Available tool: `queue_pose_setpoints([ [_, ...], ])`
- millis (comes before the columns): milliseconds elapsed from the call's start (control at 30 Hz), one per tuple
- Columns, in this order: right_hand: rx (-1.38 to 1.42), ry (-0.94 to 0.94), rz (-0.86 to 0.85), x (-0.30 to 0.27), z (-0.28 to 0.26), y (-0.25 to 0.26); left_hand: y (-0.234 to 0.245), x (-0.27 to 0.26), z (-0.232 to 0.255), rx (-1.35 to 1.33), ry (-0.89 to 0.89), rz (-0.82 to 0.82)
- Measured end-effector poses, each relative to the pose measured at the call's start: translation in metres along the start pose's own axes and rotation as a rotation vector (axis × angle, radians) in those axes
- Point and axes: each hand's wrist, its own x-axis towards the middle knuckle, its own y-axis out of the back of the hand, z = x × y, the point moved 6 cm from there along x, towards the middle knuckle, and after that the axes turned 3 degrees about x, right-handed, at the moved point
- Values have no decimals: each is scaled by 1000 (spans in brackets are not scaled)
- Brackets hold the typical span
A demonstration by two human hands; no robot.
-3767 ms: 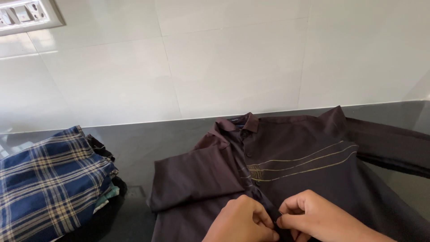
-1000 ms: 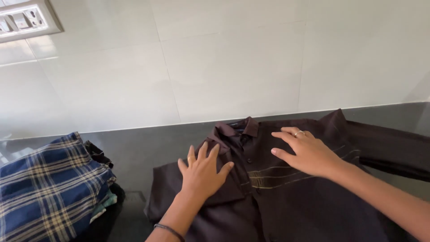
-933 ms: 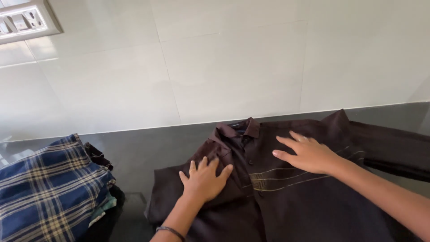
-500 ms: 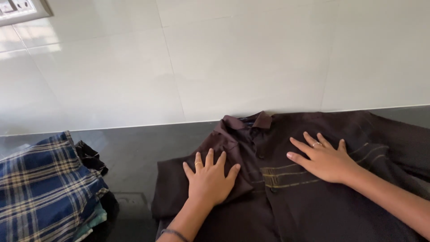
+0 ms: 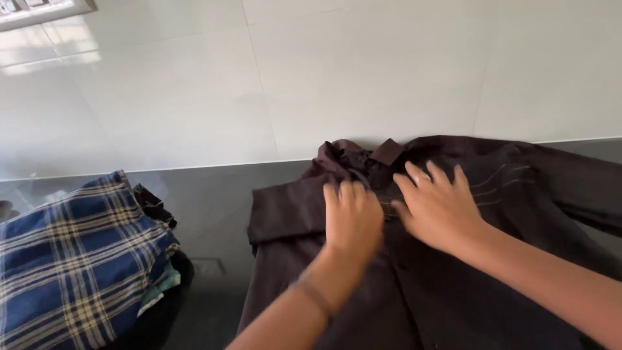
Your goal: The person lays a dark brown long-sleeved shirt flat on a dark countertop and buttons it from the collar down to the hem. They then fold the shirt's sleeves inward and fold the body of the shirt into a compact rectangular shape.
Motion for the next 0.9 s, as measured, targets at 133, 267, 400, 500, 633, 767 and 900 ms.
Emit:
queue_pose_setpoints([
  [133, 485, -70, -195, -77, 19, 11, 88, -84, 11, -385, 84, -90],
  [267, 475, -118, -580, -137, 30, -14, 85, -132, 18, -641, 102, -482],
  [400, 414, -113, -580, -146, 28, -32, 77, -126, 14, -624, 146, -485],
  [500, 399, -105, -445, -132, 29, -35, 66, -119, 11, -595, 134, -496],
  [633, 384, -138, -512, -109, 32, -50, 47, -100, 5, -585, 134, -525],
  [767, 419, -110, -503, -86, 33, -63, 19, -82, 2, -550, 122, -600],
  [900, 471, -108, -399, -84, 22, -36, 31, -75, 1, -563, 122, -458],
])
